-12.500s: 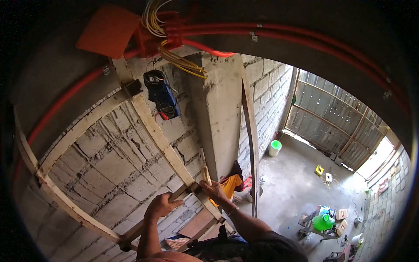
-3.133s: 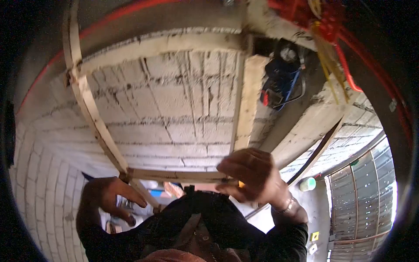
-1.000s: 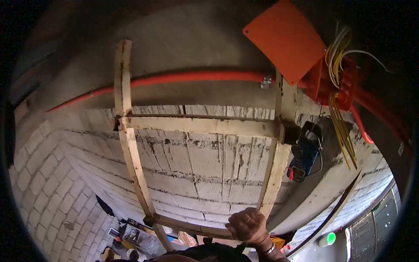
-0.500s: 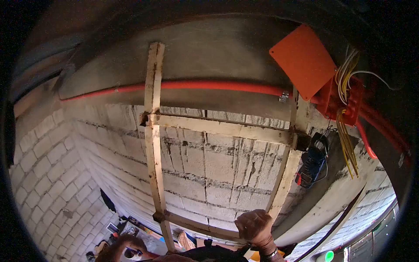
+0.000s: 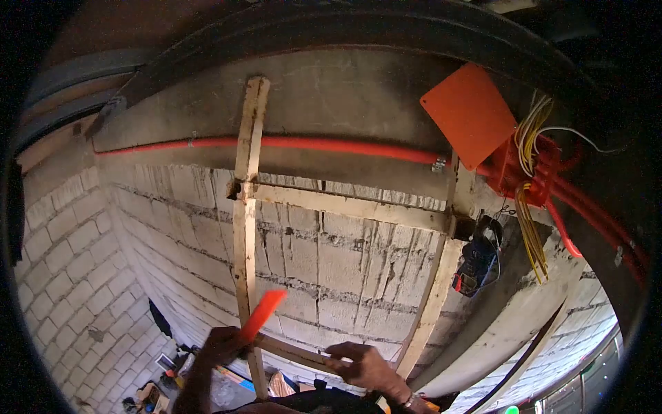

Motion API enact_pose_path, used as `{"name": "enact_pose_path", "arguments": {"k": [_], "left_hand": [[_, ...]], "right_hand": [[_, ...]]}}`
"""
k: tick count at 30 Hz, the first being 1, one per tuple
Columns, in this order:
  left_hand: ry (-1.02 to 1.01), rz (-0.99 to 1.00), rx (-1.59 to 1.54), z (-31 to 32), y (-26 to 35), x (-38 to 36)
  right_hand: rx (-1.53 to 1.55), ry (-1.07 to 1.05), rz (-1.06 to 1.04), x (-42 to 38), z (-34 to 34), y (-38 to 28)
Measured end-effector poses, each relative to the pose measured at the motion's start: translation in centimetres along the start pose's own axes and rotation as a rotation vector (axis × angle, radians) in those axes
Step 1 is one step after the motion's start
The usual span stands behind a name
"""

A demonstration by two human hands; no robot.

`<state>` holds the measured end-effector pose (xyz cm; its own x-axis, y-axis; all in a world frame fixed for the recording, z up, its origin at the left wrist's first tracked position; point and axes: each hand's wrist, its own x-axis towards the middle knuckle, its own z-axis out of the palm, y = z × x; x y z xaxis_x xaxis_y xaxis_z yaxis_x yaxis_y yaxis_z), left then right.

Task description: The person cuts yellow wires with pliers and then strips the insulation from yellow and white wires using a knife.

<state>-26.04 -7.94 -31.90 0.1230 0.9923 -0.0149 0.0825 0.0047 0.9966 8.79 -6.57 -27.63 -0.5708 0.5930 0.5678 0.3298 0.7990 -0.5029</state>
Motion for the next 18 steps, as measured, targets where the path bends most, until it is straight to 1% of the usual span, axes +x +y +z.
{"name": "enact_pose_path", "arguments": {"k": [1,2,3,4,5,6,8,9,10,11,12,13,14,16,18], "left_hand": [[0.048,0.171,0.184,2.8,1.2,0.3],[0.061,0.229,-0.283,5.9,2.2,0.4],[0.041,0.292,-0.549,8.2,1.6,1.2],[0.049,0.383,-0.605,10.4,2.6,1.2],[0.035,0.39,-0.628,12.2,3.0,1.4],[0.032,0.528,-0.603,13.8,2.9,2.3],[0.023,0.469,-0.815,15.7,4.0,2.8],[0.022,0.47,-0.817,15.8,4.2,2.8],[0.035,0.477,-0.567,15.9,4.4,3.0],[0.046,0.477,-0.313,15.9,4.7,3.1],[0.041,0.476,-0.309,15.9,5.0,3.4],[0.039,0.514,-0.27,15.8,5.3,3.6],[0.039,0.553,-0.231,15.7,5.7,3.8],[0.045,0.579,-0.495,15.7,7.6,4.4],[-0.054,0.575,-0.785,15.1,8.8,5.0]], "right_hand": [[0.075,-0.058,0.053,0.2,0.5,-0.5],[0.142,-0.111,0.103,0.6,1.1,-0.9],[0.175,-0.116,0.13,0.9,1.8,-1.3],[0.212,-0.124,0.16,0.9,2.4,-1.6],[0.209,-0.124,0.167,1.1,2.9,-1.7],[0.237,-0.076,0.182,1.3,3.2,-1.7],[0.318,0.011,0.176,1.5,3.5,-0.4],[0.33,0.068,0.161,1.5,3.6,-0.2],[0.342,0.128,0.144,1.8,3.6,-0.2],[0.341,0.133,0.142,1.8,3.3,-0.3],[0.31,0.106,0.252,1.6,3.0,-0.7],[0.279,0.077,0.366,1.4,2.7,-1.2],[0.283,0.079,0.37,1.5,2.3,-1.8],[0.329,0.017,0.457,1.9,1.7,-2.8],[0.341,0.028,0.426,1.4,2.6,-2.0]]}}
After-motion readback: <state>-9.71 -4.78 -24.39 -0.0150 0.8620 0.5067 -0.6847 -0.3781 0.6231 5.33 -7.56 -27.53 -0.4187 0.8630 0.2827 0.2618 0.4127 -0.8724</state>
